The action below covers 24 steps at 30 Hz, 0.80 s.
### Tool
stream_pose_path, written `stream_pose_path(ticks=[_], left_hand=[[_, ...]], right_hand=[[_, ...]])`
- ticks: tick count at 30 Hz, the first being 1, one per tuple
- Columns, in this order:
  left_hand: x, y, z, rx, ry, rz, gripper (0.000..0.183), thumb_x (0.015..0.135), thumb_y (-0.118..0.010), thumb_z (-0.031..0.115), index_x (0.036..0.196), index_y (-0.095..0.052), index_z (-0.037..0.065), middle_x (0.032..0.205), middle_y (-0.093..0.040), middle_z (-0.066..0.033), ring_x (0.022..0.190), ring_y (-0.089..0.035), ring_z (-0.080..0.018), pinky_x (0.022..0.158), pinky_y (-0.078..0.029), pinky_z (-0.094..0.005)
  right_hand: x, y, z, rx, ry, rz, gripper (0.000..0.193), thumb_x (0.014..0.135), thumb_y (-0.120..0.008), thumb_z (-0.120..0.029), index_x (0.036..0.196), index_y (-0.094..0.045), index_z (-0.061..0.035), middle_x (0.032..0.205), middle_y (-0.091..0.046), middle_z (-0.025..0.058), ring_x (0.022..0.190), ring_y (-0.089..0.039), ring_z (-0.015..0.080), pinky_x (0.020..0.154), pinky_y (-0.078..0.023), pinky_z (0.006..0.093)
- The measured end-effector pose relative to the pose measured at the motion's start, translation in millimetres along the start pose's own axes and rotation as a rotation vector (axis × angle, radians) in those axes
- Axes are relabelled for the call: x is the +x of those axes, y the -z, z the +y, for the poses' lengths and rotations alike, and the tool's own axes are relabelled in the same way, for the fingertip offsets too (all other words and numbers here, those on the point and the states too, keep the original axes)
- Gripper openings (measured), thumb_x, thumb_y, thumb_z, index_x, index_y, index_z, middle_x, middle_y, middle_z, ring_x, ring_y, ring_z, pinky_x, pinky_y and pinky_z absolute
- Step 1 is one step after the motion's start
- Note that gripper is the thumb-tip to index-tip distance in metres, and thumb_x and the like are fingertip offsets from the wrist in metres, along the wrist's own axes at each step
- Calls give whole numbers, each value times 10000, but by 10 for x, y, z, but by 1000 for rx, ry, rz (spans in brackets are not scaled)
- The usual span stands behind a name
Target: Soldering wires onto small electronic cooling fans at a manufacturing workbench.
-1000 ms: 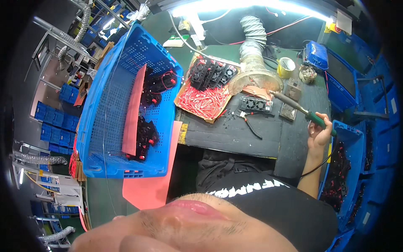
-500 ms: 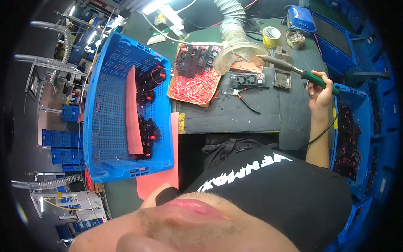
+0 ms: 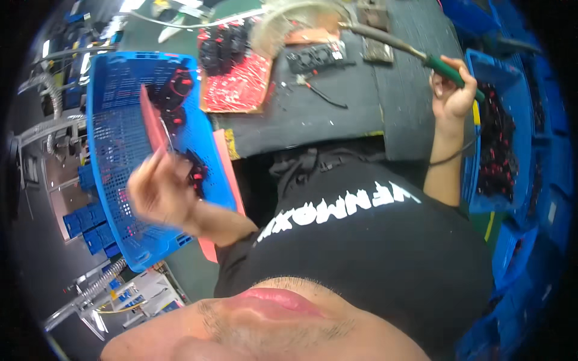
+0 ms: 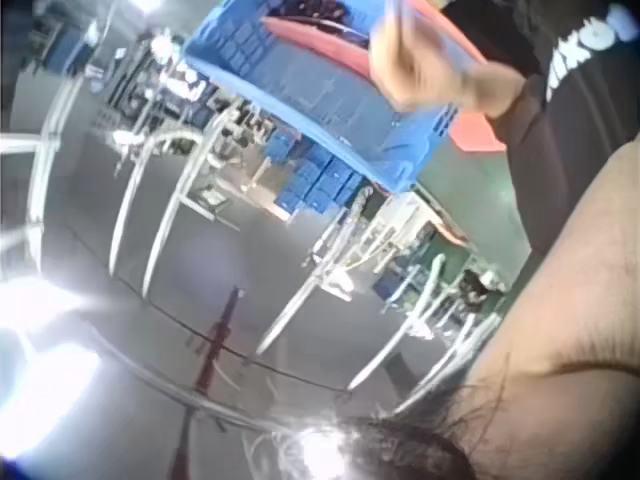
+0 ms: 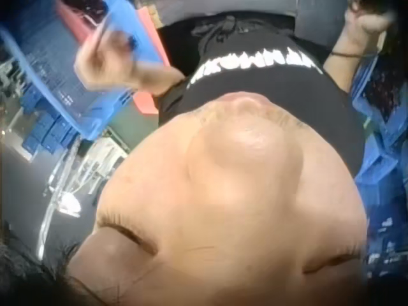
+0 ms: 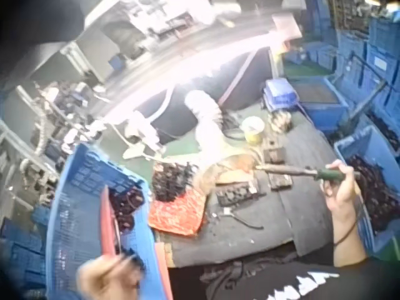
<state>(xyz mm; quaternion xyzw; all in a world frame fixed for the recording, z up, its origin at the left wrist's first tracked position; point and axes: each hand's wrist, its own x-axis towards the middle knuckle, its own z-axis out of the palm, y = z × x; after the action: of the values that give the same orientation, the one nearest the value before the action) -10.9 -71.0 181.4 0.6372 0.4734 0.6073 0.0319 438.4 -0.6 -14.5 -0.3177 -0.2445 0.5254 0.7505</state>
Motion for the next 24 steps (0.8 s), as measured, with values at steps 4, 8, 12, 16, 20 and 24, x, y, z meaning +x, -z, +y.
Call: stream_pose_path(ticks=[4, 8, 12, 16, 20, 24], left_hand=[[-307, -1271, -648, 165, 72, -606, 167, 866, -749, 6, 1030, -730, 37, 843, -675, -93, 713, -677, -194, 657, -535, -299], [-702, -1805, -910, 171, -14, -636, 252, 828, -772, 32, 1073, -734, 71, 902, -612, -85, 713, -644, -245, 651, -530, -334], [-856, -2024, -1091, 137, -9, -629, 368, 797, -729, -41, 1146, -745, 75, 846, -558, -89, 656, -588, -228, 630, -527, -337], [-890, -2059, -1126, 214, -4, -688, 410, 800, -686, -54, 1183, -747, 79, 805, -517, -73, 642, -595, -214, 573, -522, -335], [-910, -2037, -1114, 200, 42, -721, 430, 776, -682, -56, 1179, -750, 78, 808, -520, -75, 635, -606, -207, 569, -527, -325], [-938, -2108, -1187, 228, 29, -670, 455, 752, -667, -65, 1174, -753, 83, 814, -525, -79, 638, -619, -194, 561, -535, -317]], right_hand=[[-127, 5, 43, -52, 32, 68, 467, 942, -460, -325, 1104, -679, 54, 734, -613, 140, 507, -438, 158, 559, -378, 297], [-247, 89, 28, -82, -13, 127, 462, 942, -460, -334, 1070, -683, 50, 773, -650, 158, 523, -475, 165, 546, -382, 290], [-323, 47, 27, -171, -69, 185, 460, 938, -465, -342, 1052, -675, 51, 782, -653, 162, 523, -489, 165, 534, -390, 281], [-316, -75, 13, -299, -72, 184, 453, 926, -464, -332, 1031, -658, 63, 839, -655, 181, 546, -533, 177, 528, -430, 272], [-311, -48, 61, -370, -99, 131, 440, 919, -461, -324, 1002, -645, 66, 938, -654, 215, 595, -583, 206, 492, -449, 243], [-252, -33, 96, -385, -130, 100, 442, 921, -458, -327, 1009, -645, 64, 970, -652, 231, 620, -599, 215, 478, -443, 230]])
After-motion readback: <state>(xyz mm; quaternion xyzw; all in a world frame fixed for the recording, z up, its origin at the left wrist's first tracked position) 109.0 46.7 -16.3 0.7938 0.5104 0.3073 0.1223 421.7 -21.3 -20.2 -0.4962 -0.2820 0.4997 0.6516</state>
